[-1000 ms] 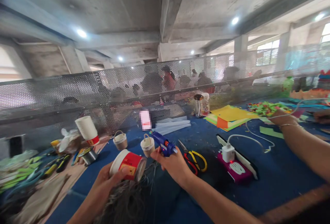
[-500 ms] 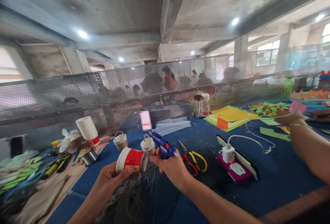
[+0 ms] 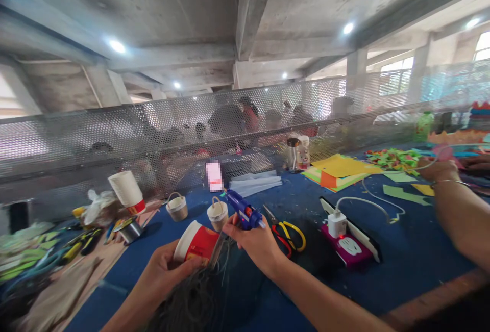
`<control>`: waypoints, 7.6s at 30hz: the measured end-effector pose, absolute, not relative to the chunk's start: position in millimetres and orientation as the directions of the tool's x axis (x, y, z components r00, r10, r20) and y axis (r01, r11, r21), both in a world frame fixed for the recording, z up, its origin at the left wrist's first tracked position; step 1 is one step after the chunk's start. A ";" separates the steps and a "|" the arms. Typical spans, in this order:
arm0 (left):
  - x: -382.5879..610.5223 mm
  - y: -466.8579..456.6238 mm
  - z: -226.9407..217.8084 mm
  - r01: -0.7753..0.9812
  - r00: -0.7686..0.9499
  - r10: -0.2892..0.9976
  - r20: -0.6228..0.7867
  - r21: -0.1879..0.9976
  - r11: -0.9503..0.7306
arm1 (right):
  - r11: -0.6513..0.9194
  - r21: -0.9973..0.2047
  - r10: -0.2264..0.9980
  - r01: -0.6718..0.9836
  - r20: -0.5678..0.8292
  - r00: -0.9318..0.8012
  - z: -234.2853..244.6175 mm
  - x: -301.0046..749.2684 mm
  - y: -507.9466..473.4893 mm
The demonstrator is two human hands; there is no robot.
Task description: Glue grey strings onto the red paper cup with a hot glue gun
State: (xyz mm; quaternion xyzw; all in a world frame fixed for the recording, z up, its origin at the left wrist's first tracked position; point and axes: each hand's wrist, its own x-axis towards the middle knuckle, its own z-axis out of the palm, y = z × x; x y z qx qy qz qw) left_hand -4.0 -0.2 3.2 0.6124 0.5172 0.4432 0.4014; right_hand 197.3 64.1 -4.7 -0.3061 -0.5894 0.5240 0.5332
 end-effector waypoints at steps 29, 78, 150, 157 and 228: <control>2.2 -8.5 10.7 0.195 0.059 0.985 0.162 0.966 -0.171 | 0.147 -0.961 0.920 -0.236 0.220 -0.324 -1.8 194.9 59.5; 2.6 7.1 -5.6 0.027 0.016 0.999 0.038 0.999 -0.038 | 0.171 -0.983 0.938 -0.069 0.184 -0.295 -1.7 195.5 62.0; -15.7 9.8 5.3 0.624 -0.346 0.754 0.559 0.737 -0.260 | 0.260 -0.965 0.915 0.023 0.238 -0.325 -20.3 189.1 41.7; -14.8 10.1 5.3 0.621 -0.353 0.755 0.552 0.742 -0.253 | 0.261 -0.965 0.915 0.012 0.243 -0.323 -21.2 189.2 42.5; -28.8 21.5 -13.7 0.835 0.291 0.472 0.832 0.021 -0.550 | 0.203 -0.973 0.931 0.113 0.156 -0.329 3.8 196.2 40.3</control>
